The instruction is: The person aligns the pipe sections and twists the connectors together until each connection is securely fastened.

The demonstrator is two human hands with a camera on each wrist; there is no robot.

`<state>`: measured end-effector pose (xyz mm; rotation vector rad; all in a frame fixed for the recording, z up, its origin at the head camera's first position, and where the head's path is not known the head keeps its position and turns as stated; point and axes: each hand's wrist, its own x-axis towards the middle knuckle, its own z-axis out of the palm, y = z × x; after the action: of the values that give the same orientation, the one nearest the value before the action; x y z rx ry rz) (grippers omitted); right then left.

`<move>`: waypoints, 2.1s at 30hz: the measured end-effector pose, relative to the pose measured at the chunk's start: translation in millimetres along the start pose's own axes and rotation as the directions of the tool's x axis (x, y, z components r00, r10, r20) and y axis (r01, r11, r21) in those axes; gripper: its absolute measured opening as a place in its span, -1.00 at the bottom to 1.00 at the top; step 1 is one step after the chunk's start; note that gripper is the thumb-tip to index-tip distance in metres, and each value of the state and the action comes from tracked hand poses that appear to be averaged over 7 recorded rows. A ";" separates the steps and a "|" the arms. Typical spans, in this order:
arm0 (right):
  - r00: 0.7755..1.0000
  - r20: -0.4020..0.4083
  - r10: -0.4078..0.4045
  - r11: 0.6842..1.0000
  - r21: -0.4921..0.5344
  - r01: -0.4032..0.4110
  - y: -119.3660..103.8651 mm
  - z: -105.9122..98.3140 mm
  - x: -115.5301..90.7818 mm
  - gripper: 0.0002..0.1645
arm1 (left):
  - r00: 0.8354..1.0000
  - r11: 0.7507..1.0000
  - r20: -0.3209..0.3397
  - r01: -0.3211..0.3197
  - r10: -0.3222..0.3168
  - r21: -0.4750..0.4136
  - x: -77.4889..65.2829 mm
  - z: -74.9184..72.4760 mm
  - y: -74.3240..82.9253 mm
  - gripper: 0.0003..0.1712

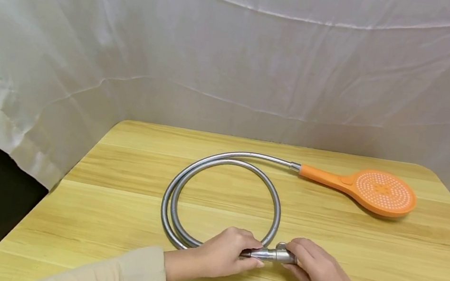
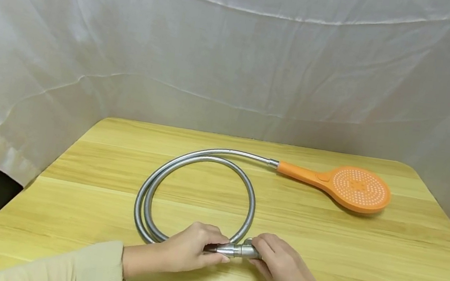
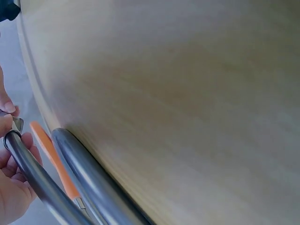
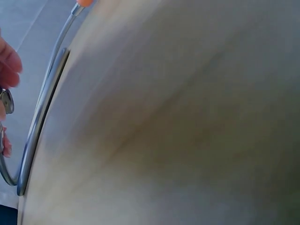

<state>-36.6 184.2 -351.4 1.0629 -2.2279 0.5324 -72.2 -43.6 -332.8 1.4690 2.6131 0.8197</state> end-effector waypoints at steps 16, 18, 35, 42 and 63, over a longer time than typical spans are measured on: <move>0.997 0.061 0.044 0.977 0.204 -0.056 -0.7 -3.9 5.6 -0.83 | 1.000 1.000 -0.005 0.004 -0.004 -0.009 0.7 -0.7 -1.7 -0.79; 0.991 0.095 0.094 0.952 0.284 -0.117 -1.2 -4.3 6.2 -0.84 | 1.000 1.000 -0.003 0.003 -0.003 -0.004 0.4 -0.3 -1.9 -0.79; 0.569 0.570 0.593 0.361 0.443 -0.820 -1.3 -11.4 19.5 -0.66 | 1.000 0.999 -0.012 -0.007 0.007 0.035 0.8 1.2 -1.0 -0.78; 0.647 0.493 0.582 0.450 0.467 -0.761 -2.3 -12.4 15.6 -0.68 | 1.000 1.000 -0.007 0.014 -0.014 0.011 1.3 0.9 -0.8 -0.79; 0.924 0.273 0.269 0.561 0.735 -0.380 7.8 -8.4 -2.9 -0.64 | 0.999 1.000 -0.018 0.031 -0.031 0.004 1.2 0.0 -0.8 -0.79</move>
<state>-38.5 195.4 -347.8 1.0734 -2.3448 1.7838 -73.4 -43.0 -332.9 1.4248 2.6452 0.8287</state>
